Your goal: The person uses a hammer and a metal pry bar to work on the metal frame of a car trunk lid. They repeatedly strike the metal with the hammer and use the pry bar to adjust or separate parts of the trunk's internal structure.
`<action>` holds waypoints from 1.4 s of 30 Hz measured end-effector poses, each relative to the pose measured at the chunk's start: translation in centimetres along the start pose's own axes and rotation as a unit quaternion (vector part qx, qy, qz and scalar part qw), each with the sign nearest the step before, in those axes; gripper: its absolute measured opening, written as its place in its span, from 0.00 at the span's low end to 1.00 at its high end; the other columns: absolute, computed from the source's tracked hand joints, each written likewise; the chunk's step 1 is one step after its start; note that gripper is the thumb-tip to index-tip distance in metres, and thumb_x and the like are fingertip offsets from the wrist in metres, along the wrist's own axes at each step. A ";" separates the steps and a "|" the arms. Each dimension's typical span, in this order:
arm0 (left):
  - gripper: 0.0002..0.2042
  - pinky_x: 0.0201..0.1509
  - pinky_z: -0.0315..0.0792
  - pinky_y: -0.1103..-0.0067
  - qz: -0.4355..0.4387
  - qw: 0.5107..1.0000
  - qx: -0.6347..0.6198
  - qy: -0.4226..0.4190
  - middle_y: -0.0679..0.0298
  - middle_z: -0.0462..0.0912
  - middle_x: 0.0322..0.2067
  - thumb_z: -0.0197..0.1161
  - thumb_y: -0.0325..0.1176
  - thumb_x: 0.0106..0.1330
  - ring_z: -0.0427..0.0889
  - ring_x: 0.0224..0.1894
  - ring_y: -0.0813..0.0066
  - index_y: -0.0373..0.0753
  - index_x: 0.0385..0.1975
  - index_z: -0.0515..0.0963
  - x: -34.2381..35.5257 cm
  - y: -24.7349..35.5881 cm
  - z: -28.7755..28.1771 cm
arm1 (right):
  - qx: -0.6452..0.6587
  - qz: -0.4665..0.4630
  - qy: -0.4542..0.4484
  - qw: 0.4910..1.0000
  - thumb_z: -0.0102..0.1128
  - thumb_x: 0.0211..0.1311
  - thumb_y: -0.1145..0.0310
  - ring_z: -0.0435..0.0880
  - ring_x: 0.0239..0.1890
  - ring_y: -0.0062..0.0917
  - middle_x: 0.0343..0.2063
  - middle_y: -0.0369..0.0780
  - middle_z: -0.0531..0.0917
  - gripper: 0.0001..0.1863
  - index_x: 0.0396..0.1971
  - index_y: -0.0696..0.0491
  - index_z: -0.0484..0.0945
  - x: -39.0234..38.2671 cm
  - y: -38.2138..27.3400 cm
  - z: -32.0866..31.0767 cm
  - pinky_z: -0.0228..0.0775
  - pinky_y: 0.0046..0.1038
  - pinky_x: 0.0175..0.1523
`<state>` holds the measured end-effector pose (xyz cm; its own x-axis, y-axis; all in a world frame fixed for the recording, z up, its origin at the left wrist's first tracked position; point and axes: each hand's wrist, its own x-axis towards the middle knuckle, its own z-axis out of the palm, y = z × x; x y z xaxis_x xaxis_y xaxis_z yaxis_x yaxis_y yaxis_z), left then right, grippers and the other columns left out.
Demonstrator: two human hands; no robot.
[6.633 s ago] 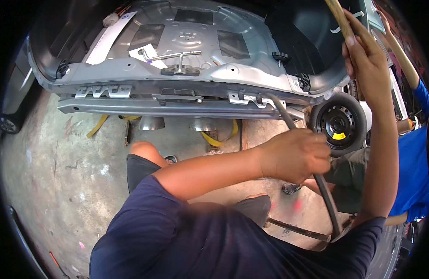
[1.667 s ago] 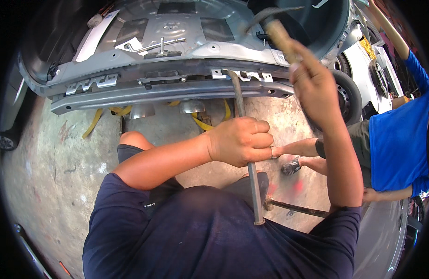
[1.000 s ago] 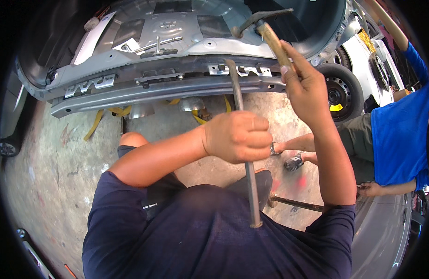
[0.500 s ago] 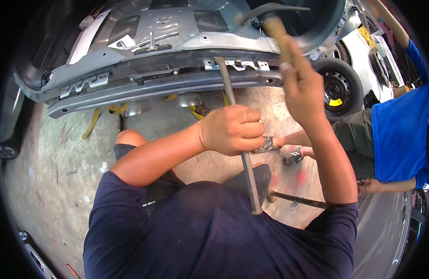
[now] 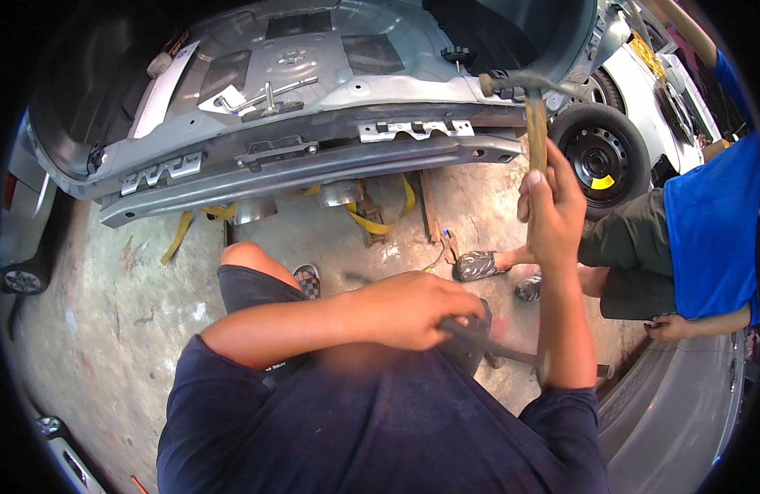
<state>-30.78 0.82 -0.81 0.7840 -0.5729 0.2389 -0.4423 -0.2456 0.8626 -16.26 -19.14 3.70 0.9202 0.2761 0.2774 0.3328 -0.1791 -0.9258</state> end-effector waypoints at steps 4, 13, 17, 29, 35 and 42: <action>0.14 0.32 0.73 0.72 -0.120 0.947 -0.162 0.251 0.68 0.75 0.24 0.63 0.44 0.78 0.78 0.28 0.74 0.37 0.46 0.83 -1.7 -9.5 2.9 | 0.072 0.002 -0.007 0.997 0.54 0.78 0.71 0.75 0.32 0.12 0.33 0.32 0.77 0.25 0.71 0.61 0.69 -3.0 2.4 -0.7 0.67 0.17 0.37; 0.19 0.22 0.57 0.84 -0.298 0.803 -0.360 0.368 0.77 0.67 0.18 0.64 0.51 0.79 0.64 0.19 0.89 0.43 0.30 0.77 -3.8 -17.7 -0.2 | 0.082 0.006 0.006 0.997 0.56 0.80 0.71 0.75 0.23 0.13 0.31 0.34 0.77 0.12 0.55 0.59 0.71 -4.9 1.8 2.8 0.69 0.18 0.28; 0.19 0.23 0.58 0.83 -0.286 0.803 -0.367 0.372 0.77 0.68 0.18 0.65 0.49 0.78 0.64 0.20 0.88 0.42 0.28 0.78 -2.4 -19.4 -1.2 | -0.033 -0.005 -0.030 0.999 0.57 0.78 0.71 0.82 0.30 0.22 0.33 0.39 0.82 0.17 0.61 0.58 0.71 -3.0 0.7 5.8 0.75 0.26 0.38; 0.16 0.22 0.57 0.84 -0.259 0.815 -0.364 0.369 0.77 0.68 0.19 0.66 0.47 0.78 0.63 0.18 0.89 0.44 0.31 0.76 0.8 -20.2 -0.8 | -0.067 0.047 -0.098 0.992 0.54 0.78 0.75 0.76 0.34 0.13 0.45 0.38 0.84 0.28 0.74 0.59 0.64 -0.9 1.6 6.0 0.71 0.19 0.40; 0.18 0.22 0.55 0.82 -0.257 0.833 -0.310 0.381 0.78 0.65 0.17 0.65 0.47 0.78 0.62 0.18 0.89 0.43 0.27 0.76 0.5 -20.9 -1.2 | 0.089 0.008 -0.039 0.995 0.54 0.75 0.78 0.81 0.37 0.21 0.40 0.42 0.85 0.23 0.67 0.62 0.72 -1.6 -1.5 6.7 0.75 0.25 0.45; 0.21 0.33 0.65 0.77 -0.261 0.849 -0.237 0.394 0.74 0.75 0.21 0.66 0.50 0.76 0.70 0.28 0.82 0.41 0.24 0.79 1.3 -21.9 -1.6 | -0.217 -0.065 -0.100 0.969 0.54 0.77 0.78 0.79 0.36 0.17 0.45 0.40 0.82 0.30 0.77 0.56 0.66 1.3 -3.0 5.9 0.74 0.24 0.40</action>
